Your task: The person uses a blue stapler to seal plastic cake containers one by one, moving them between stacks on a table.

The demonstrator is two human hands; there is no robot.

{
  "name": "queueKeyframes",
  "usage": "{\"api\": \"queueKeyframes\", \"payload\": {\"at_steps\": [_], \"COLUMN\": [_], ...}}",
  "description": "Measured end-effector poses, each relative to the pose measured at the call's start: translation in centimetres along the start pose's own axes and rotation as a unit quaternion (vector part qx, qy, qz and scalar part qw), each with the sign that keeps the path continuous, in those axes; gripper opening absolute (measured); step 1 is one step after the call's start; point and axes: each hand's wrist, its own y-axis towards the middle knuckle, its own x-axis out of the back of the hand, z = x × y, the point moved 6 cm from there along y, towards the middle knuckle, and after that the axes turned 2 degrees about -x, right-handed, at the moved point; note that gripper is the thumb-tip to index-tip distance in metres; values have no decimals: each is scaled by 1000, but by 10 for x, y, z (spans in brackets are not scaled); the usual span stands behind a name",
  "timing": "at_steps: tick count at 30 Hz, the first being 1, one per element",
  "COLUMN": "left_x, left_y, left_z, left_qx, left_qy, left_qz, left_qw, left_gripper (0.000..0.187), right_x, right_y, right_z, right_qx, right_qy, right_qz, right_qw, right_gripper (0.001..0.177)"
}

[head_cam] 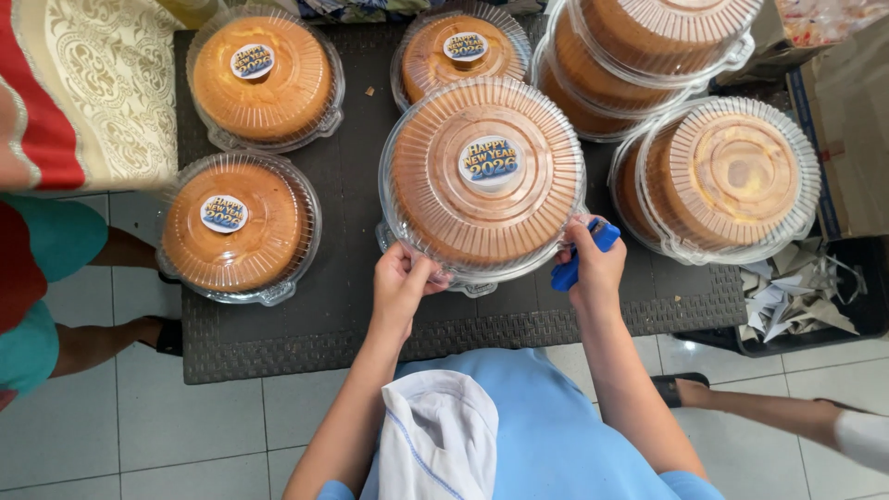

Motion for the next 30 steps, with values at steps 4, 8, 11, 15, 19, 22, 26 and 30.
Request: {"api": "queueKeyframes", "payload": {"at_steps": [4, 8, 11, 15, 19, 22, 26, 30], "left_x": [-4, -17, -15, -12, -11, -12, -15, -18], "left_y": [-4, -16, -21, -17, -12, -9, -11, -17], "left_z": [-15, -34, -29, -15, -7, -15, -21, -22], "left_qx": [-40, -56, -53, -40, -40, -19, -20, -39], "left_qy": [55, 61, 55, 26, 13, 28, 30, 44], "left_qz": [1, 3, 11, -5, -5, 28, 36, 19], "left_qw": [998, 997, 997, 999, 999, 999, 999, 998], "left_gripper": [12, 10, 17, 20, 20, 23, 24, 21], "right_x": [6, 9, 8, 14, 18, 15, 13, 12], "right_y": [5, 11, 12, 21, 25, 26, 28, 23], "right_z": [-11, -13, -9, -18, -20, -14, -13, -3], "right_qx": [34, 42, 36, 22, 20, 21, 24, 25], "right_qy": [-15, 1, -12, -8, -12, -14, -25, -28], "right_qz": [-1, 5, 21, 29, 35, 44, 54, 50], "right_qw": [999, 999, 999, 999, 999, 999, 998, 998], "right_gripper": [7, 11, 13, 15, 15, 12, 7, 7]}}
